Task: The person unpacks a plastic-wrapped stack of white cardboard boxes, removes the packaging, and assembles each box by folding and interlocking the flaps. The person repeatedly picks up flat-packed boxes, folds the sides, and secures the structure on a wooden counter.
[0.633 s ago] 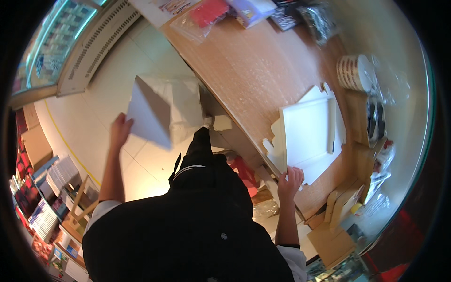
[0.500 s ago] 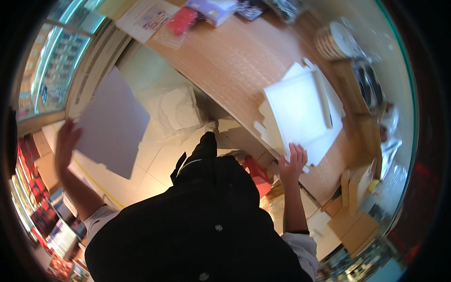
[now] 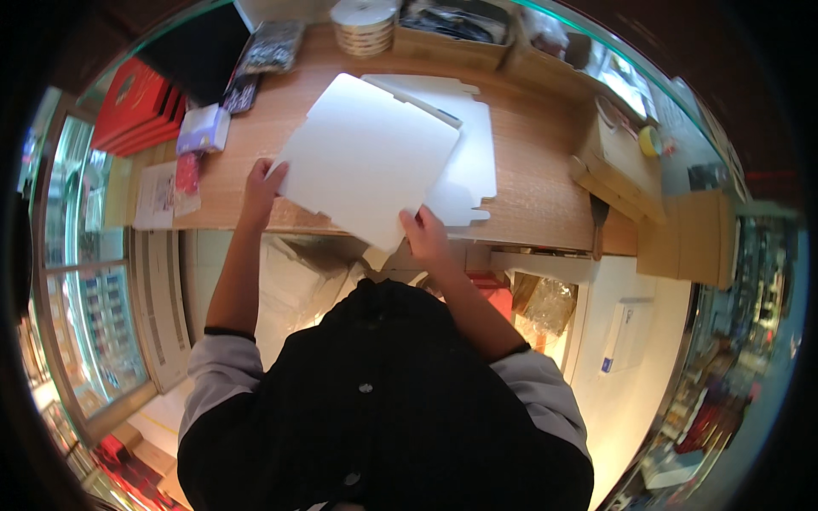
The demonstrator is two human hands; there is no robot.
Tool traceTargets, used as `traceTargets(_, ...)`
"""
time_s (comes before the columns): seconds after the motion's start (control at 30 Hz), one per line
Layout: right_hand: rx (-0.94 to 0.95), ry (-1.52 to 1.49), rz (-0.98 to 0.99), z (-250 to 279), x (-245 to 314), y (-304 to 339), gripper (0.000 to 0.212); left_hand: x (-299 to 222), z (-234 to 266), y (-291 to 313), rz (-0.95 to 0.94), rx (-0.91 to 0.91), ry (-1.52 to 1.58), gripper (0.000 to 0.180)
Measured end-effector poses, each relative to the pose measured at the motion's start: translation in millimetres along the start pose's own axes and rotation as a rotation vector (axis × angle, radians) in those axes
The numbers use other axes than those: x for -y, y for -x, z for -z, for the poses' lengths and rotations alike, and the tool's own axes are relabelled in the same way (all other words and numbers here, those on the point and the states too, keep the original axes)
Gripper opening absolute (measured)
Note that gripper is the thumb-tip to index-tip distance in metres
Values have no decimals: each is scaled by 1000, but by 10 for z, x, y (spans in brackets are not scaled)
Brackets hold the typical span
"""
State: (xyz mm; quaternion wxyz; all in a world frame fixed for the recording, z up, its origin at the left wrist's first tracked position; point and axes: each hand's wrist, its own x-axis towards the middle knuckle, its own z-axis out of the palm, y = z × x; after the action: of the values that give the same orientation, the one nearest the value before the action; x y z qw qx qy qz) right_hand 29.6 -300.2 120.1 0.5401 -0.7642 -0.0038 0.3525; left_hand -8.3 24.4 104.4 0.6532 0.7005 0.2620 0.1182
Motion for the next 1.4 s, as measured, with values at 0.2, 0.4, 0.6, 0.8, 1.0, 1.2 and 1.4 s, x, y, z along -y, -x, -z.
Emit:
traceTargets(0.2, -518, 9, 128, 134, -349, -789, 40, 306, -392, -653, -91, -8, -778, 45)
traceTargets(0.4, -436, 169, 46, 229, -265, -848, 41, 409, -394, -773, 1, 112, -865, 50)
traceTargets(0.6, -394, -579, 81, 493, -300, -485, 41, -24, -503, -376, 206, 386, -336, 36)
traceTargets(0.8, -430, -480, 255, 1198, -667, 624, 43, -839, -1241, 774, -118, 618, -166, 47)
traceTargets(1.0, 126, -1051, 668, 1932, -632, 2343, 88, -1536, -2090, 1356, -646, 869, -546, 43)
traceTargets(1.2, -651, -1159, 362, 2014, -1268, 2680, 61, -1607, -3061, 1576, -1542, 833, -658, 48)
traceTargets(1.4, -1271, -1399, 740, 2593, -2317, 2686, 36, -1251, -3133, 1319, -1210, 924, -741, 50)
